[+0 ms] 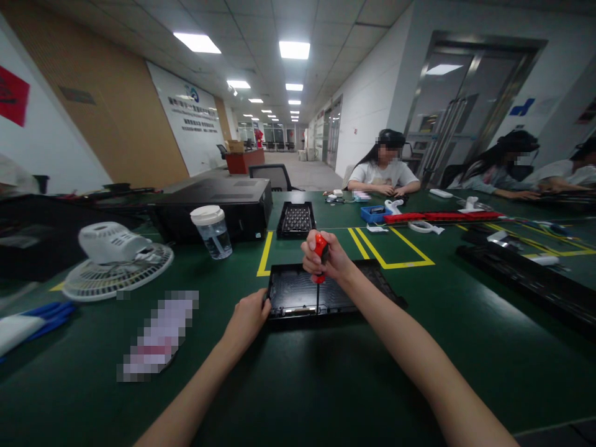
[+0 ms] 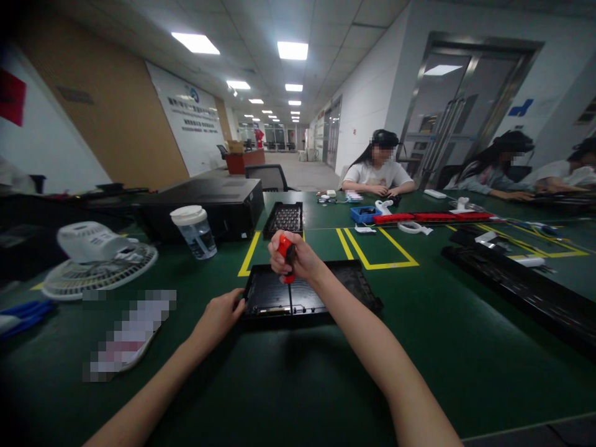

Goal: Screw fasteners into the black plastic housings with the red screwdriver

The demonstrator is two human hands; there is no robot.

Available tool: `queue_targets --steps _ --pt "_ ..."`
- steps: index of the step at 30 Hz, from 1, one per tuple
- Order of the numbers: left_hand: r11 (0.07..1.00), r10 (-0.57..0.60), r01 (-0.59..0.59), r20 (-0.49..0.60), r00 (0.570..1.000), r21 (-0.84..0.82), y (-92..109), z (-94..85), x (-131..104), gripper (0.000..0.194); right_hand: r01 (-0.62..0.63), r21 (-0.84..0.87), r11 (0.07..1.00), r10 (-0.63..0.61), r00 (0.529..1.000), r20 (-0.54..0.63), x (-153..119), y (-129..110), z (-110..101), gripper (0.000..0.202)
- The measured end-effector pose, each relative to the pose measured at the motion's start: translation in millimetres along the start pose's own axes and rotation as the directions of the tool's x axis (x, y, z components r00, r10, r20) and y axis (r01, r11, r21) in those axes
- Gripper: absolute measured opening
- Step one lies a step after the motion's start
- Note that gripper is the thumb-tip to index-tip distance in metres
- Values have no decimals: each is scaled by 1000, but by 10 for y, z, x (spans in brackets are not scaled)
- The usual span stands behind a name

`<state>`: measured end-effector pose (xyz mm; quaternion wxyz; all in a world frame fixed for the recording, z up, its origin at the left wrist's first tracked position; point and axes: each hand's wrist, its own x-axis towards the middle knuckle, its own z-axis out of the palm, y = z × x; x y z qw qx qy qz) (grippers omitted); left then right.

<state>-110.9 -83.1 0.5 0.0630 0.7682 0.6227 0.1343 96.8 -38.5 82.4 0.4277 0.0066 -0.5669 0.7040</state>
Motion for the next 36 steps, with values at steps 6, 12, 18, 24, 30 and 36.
queue_targets --steps 6,12,18,24,30,36 --pt "1000 10 -9 -6 1000 6 -15 14 2 31 22 -30 999 -23 998 -58 -5 -8 43 28" --pt "1000 3 -3 -1 1000 -11 -40 30 14 33 -2 -96 995 -15 984 -177 -14 -19 83 31" --pt "1000 15 -15 -5 1000 -8 -33 25 6 31 50 -72 996 -62 984 -167 -37 -17 93 28" --pt "1000 1 -1 7 1000 -14 -25 16 4 30 72 -86 994 -89 974 -207 -50 -15 125 25" --pt "1000 10 -10 1 1000 -15 -42 34 10 31 54 -127 990 -89 953 -289 -42 -1 129 25" --pt "1000 -8 8 14 1000 -12 -17 11 6 32 77 -143 987 -119 943 -312 -34 9 157 24"
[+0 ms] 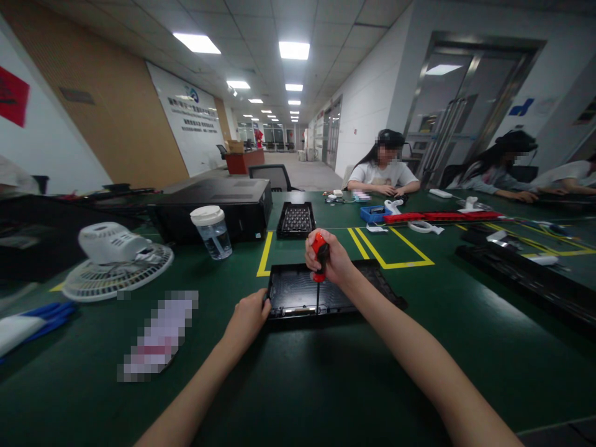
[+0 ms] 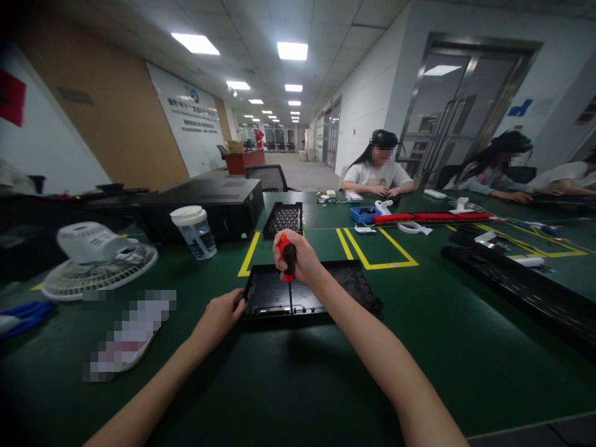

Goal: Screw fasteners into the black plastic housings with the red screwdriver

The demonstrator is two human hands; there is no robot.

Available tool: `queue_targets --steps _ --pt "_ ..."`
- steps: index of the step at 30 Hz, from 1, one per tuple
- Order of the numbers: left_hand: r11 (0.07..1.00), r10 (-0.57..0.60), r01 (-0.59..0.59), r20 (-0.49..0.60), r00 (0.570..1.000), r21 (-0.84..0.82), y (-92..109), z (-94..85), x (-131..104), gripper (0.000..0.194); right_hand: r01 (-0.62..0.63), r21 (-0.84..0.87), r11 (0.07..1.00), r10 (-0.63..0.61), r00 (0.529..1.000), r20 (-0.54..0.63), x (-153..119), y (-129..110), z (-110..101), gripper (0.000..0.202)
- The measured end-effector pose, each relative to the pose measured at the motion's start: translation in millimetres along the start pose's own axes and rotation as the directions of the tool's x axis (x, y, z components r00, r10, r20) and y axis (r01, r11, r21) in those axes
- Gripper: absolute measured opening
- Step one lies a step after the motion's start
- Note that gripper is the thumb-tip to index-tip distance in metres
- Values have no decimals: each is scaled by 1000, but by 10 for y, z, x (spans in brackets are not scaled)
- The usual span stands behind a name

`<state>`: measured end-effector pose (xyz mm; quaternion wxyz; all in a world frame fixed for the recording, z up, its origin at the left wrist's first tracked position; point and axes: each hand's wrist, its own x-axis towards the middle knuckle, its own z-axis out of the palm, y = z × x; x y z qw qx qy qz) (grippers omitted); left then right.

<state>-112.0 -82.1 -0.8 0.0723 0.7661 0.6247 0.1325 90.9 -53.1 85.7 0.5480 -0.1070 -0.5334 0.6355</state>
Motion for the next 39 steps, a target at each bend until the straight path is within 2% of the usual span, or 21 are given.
queue_targets --steps 12,21,31,39 --pt "1000 -1 1 -3 1000 12 3 8 3 32 67 -48 997 -72 992 -100 -18 11 40 24" --pt "1000 7 -7 -9 1000 5 2 1 -5 31 106 -117 988 -129 968 -217 -52 7 77 25" --pt "1000 15 -15 -13 1000 -15 -13 20 1 33 139 -199 970 -186 952 -242 -110 4 200 22" --pt "1000 16 -16 -20 1000 -7 -19 17 -1 31 184 -248 951 -255 921 -295 -100 32 230 22"
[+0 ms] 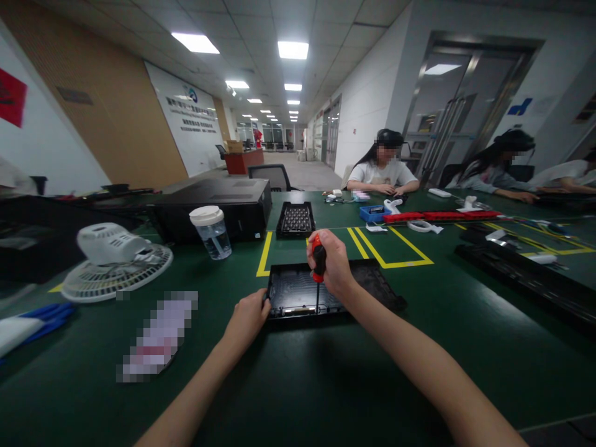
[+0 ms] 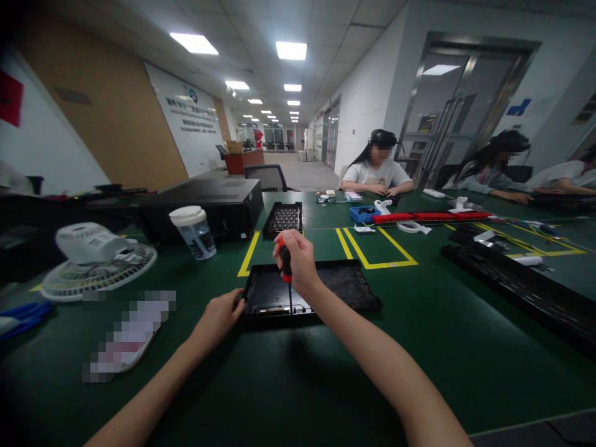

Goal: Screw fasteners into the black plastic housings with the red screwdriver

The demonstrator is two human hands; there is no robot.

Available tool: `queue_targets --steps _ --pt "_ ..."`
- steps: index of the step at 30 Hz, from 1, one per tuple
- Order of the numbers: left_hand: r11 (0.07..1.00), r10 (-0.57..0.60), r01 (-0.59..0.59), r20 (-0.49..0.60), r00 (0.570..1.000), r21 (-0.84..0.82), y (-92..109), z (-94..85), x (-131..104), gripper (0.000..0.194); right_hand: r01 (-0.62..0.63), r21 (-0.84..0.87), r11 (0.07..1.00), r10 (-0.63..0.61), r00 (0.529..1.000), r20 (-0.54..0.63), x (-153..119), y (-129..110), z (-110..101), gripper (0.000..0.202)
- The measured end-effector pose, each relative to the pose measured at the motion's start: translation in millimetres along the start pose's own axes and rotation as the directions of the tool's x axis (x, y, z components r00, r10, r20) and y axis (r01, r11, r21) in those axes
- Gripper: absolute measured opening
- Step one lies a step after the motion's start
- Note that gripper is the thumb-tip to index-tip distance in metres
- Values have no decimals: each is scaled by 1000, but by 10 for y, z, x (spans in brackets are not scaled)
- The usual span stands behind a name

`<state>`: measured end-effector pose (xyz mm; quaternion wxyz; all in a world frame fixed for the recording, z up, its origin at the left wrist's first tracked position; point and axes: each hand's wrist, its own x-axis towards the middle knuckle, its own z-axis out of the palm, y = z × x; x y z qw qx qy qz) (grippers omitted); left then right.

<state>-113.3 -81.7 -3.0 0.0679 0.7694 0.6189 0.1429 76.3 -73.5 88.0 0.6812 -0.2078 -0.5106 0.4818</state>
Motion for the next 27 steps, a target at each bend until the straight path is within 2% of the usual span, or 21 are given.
queue_targets --steps 16,27 --pt "1000 -8 8 10 1000 9 13 -10 6 31 48 -83 995 -63 982 -178 -17 37 58 23" --pt "1000 -5 5 2 1000 5 19 -11 -2 31 66 -145 987 -110 941 -321 -27 39 94 23"
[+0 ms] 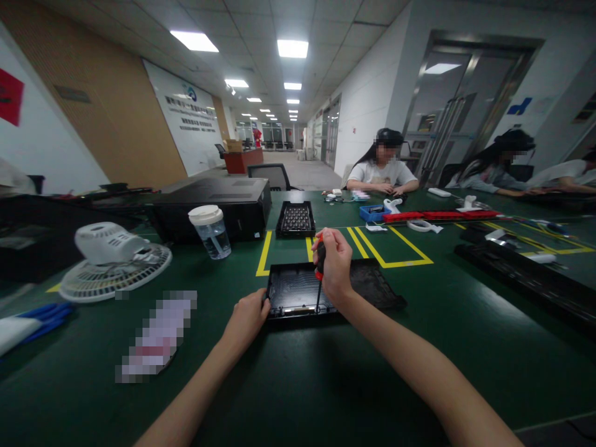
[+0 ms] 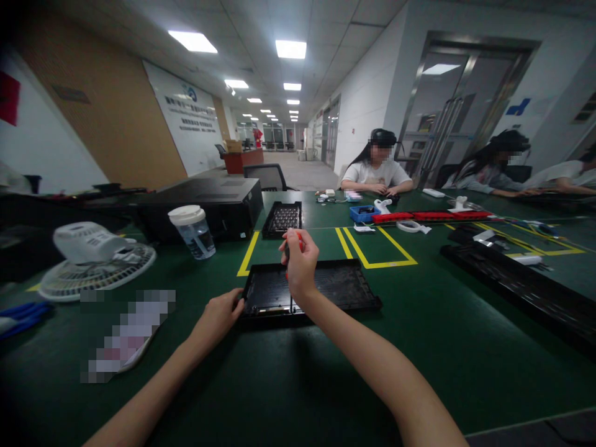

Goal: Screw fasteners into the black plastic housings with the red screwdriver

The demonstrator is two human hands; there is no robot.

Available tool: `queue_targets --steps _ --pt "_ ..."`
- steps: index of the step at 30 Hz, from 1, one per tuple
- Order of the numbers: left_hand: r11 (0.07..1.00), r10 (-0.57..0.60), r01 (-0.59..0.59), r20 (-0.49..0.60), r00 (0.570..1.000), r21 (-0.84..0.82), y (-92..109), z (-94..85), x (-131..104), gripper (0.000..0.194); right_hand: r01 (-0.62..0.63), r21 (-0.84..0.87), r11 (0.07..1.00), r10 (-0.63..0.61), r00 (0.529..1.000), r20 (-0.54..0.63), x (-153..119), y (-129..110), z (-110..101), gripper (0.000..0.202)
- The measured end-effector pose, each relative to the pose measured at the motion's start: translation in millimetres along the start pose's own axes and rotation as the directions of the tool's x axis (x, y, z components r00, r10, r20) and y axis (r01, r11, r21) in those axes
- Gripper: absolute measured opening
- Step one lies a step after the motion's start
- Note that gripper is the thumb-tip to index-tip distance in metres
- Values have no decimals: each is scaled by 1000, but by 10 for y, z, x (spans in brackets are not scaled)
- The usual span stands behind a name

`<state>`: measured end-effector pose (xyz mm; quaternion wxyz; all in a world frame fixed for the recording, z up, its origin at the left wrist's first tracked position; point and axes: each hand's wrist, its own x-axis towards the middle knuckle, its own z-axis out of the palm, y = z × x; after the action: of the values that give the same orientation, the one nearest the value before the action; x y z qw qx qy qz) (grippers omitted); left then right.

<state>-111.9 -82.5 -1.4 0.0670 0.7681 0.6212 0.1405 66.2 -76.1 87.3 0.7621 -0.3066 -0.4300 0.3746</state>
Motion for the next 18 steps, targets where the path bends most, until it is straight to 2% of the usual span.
queue_targets --steps 8,13,18 --pt "1000 -3 3 12 1000 12 0 11 3 32 4 6 1000 -4 999 -34 15 -5 -68 23" --pt "1000 -4 4 16 1000 -5 4 -2 -8 31 -24 33 999 23 999 31 39 5 -89 22" --pt "1000 2 -2 20 1000 -27 22 -29 -14 31 -116 70 991 106 986 128 128 -2 -124 21"
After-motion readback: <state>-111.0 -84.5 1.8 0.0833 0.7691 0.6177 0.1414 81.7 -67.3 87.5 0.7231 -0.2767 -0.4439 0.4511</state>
